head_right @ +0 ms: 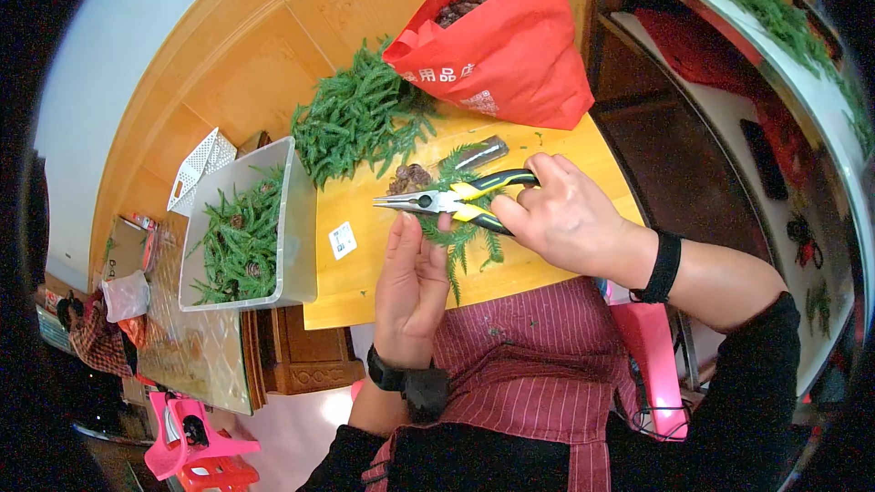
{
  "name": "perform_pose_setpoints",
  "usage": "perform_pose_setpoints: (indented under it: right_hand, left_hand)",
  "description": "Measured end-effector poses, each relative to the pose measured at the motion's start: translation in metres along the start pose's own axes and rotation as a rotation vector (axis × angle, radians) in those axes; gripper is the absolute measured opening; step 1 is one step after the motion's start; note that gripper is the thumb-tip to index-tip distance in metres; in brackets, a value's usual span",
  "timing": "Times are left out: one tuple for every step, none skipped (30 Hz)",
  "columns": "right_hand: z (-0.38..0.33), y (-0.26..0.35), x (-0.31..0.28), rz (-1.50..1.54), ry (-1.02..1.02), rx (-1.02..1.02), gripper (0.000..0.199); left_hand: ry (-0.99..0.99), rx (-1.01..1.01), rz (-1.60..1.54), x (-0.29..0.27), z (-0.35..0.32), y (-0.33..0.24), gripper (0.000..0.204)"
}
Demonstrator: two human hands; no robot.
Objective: Trimming and processing green foliage branches using pliers.
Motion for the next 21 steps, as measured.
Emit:
perform_pose_setpoints:
  right_hand:
    - [-0.001,0.0,0.002,0.0,0.0,-0.002,0.027]
    - [-0.002,-0.001,0.004,-0.004,0.041,-0.002,0.026]
    - [-0.003,0.0,0.006,-0.006,0.082,-0.005,0.025]
    - [-0.003,0.001,0.01,-0.004,0.083,-0.009,0.025]
    - [-0.004,0.001,0.014,0.007,0.113,0.009,0.023]
    - [-0.005,0.003,0.017,0.019,0.144,0.025,0.022]
    - [-0.007,0.004,0.017,0.023,0.146,0.019,0.022]
    - [-0.009,0.005,0.016,0.054,0.156,0.02,0.022]
    - [-0.009,0.004,0.014,0.082,0.165,0.023,0.021]
    - [-0.008,0.003,0.012,0.083,0.167,0.019,0.021]
    - [-0.005,-0.002,0.006,0.25,0.133,0.059,0.022]
    - [-0.001,-0.006,0.001,0.418,0.098,0.094,0.023]
    - [0.001,-0.01,-0.007,0.674,0.196,0.158,0.021]
    - [0.003,-0.009,-0.013,0.674,0.197,0.151,0.021]
    - [0.0,-0.009,-0.016,0.905,0.173,0.266,0.018]
    - [-0.002,-0.009,-0.016,1.134,0.144,0.384,0.015]
    - [-0.003,-0.011,-0.013,1.061,0.059,0.317,0.012]
    - [-0.002,-0.011,-0.014,1.062,0.06,0.319,0.012]
    - [0.0,-0.009,-0.016,0.938,-0.005,0.328,0.012]
    - [0.002,-0.007,-0.019,0.813,-0.069,0.336,0.012]
    - [0.005,-0.008,-0.02,0.81,-0.07,0.338,0.012]
  left_hand:
    - [0.015,-0.016,-0.003,-0.004,0.001,0.001,0.024]
    - [0.014,-0.015,-0.004,-0.008,0.003,0.003,0.024]
    - [0.009,-0.04,-0.001,-0.014,0.004,0.004,0.024]
    - [0.004,-0.067,0.0,-0.019,0.005,0.006,0.023]
    - [0.0,-0.065,0.0,-0.024,0.006,0.007,0.023]
    - [-0.003,-0.084,-0.001,-0.027,0.006,0.008,0.022]
    - [-0.005,-0.103,-0.002,-0.029,0.005,0.009,0.02]
    - [-0.011,-0.1,-0.004,-0.028,0.003,0.009,0.02]
    - [-0.036,-0.078,-0.03,-0.026,0.003,0.01,0.018]
    - [-0.059,-0.057,-0.056,-0.025,0.003,0.01,0.016]
    - [-0.061,-0.055,-0.058,-0.025,0.004,0.009,0.016]
    - [-0.06,-0.013,-0.016,-0.025,0.004,0.007,0.016]
    - [-0.059,0.028,0.027,-0.025,0.004,0.005,0.015]
    - [-0.062,0.034,0.027,-0.023,0.002,0.003,0.015]
    - [-0.024,0.053,0.067,-0.018,0.001,0.002,0.015]
    - [0.015,0.072,0.107,-0.014,0.0,0.002,0.015]
    - [0.015,0.069,0.105,-0.013,0.0,0.002,0.015]
    - [0.029,0.091,0.151,-0.011,0.0,0.0,0.015]
    - [0.043,0.114,0.197,-0.01,-0.001,-0.002,0.015]
    - [0.042,0.112,0.198,-0.009,-0.002,-0.002,0.015]
    - [0.07,0.14,0.223,-0.007,-0.003,-0.003,0.015]
Point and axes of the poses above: each hand's wrist, its own z-axis towards the middle knuckle, its own x-axis out of the palm, y = z × x, the point moved 1 cm from there along z, towards the middle knuckle, and after that the axes turned 12 degrees about y, right-handed, at the moved point
